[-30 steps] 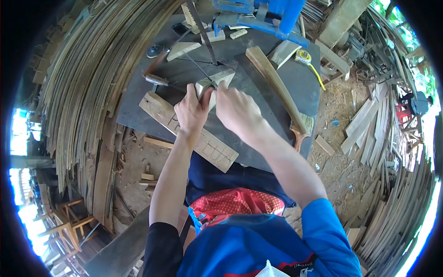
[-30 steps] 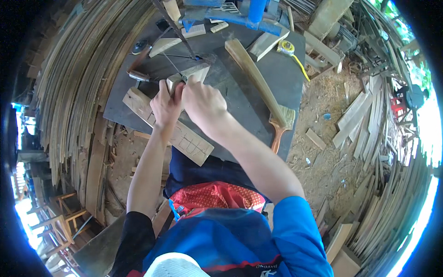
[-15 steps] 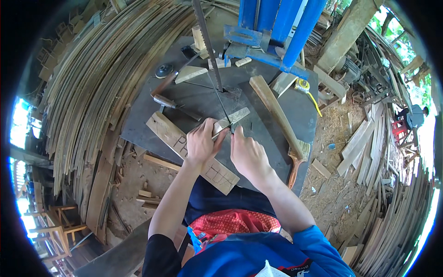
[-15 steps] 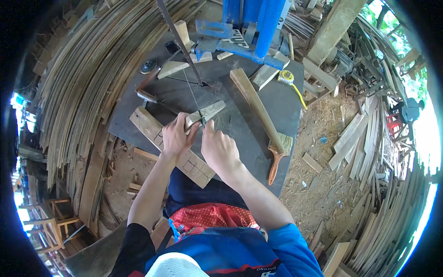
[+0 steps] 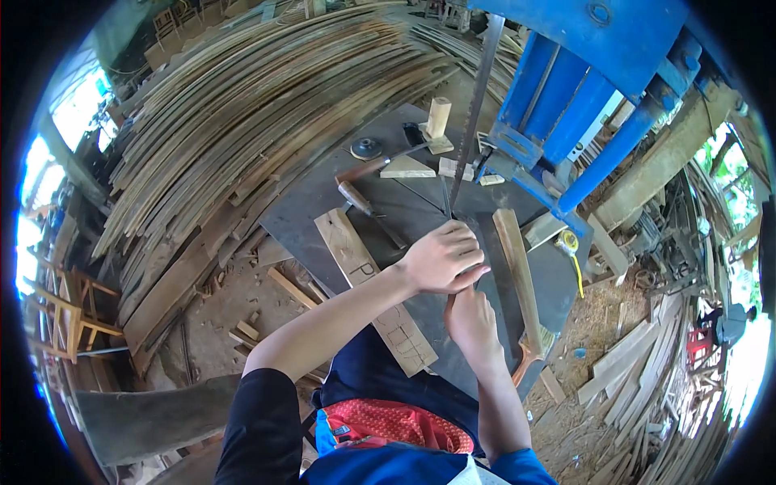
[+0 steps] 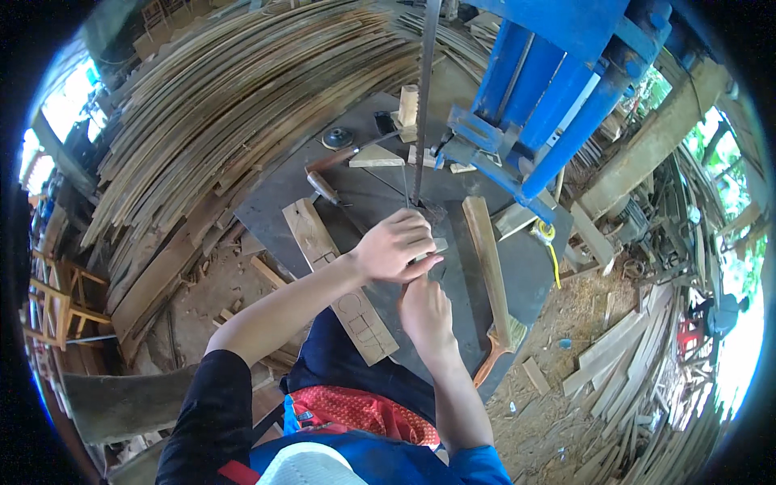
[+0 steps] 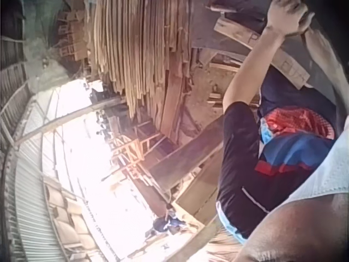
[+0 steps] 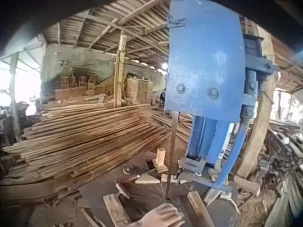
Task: The person uses a hand file to smooth and shape a small rectangular block of wood on a workbench. They repeatedly rub the file along the edges and surfaces of the wood, adjusting the block's orientation to work on different sides.
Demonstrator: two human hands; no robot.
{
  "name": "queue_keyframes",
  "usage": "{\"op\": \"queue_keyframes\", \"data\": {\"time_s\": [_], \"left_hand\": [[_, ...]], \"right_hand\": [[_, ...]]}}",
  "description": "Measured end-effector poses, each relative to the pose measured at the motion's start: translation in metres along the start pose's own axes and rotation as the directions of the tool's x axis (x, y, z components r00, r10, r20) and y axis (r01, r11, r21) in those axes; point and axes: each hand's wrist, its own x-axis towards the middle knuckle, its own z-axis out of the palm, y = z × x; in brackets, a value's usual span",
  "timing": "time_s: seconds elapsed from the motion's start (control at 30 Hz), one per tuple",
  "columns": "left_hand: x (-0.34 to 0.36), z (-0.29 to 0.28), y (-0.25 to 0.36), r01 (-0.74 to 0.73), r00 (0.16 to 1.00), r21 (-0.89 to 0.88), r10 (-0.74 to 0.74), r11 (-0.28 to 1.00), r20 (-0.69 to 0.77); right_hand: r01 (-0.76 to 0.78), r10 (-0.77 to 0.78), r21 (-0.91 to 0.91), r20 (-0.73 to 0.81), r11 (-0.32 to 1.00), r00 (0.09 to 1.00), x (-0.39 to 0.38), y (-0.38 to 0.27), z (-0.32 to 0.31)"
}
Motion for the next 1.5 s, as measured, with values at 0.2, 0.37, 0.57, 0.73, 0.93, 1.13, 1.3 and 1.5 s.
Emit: {"op": "queue_keyframes", "data": {"time_s": [0.2,0.37,0.57,0.73,0.93,1.13,1.3,1.5], "left_hand": [[-0.007,0.007,-0.006,-0.031,0.994,-0.159,0.047,0.987,0.101],[-0.02,0.011,-0.005,0.06,0.962,-0.134,-0.022,0.989,0.271],[-0.016,0.009,-0.003,0.051,0.94,-0.027,-0.039,0.998,0.339],[-0.018,0.007,-0.001,0.062,0.949,-0.057,-0.041,0.996,0.314],[-0.005,0.007,-0.001,-0.002,0.998,-0.079,-0.002,0.997,-0.056],[-0.041,0.002,0.015,0.423,0.873,-0.056,-0.423,0.905,-0.243],[-0.047,0.002,0.028,0.531,0.838,-0.053,-0.534,0.845,-0.114],[-0.072,0.011,0.03,0.637,0.77,0.073,-0.637,0.767,-0.029]], "right_hand": [[0.058,-0.057,-0.031,0.037,0.998,0.998,0.004,0.006,0.001],[0.103,-0.102,0.031,-0.034,0.994,0.994,0.002,0.013,0.006],[0.075,-0.074,0.02,-0.045,0.997,0.996,-0.001,0.007,0.0],[0.096,-0.095,0.025,-0.035,0.995,0.995,-0.001,0.005,-0.003],[0.053,-0.053,0.016,-0.003,0.998,0.999,-0.001,0.006,-0.008],[-0.001,-0.001,0.039,0.035,0.999,0.999,0.002,-0.001,-0.007],[-0.018,0.017,0.055,0.007,0.998,1.0,-0.004,0.002,-0.006],[-0.01,0.009,0.073,0.006,0.997,1.0,-0.003,-0.002,-0.005]]}}
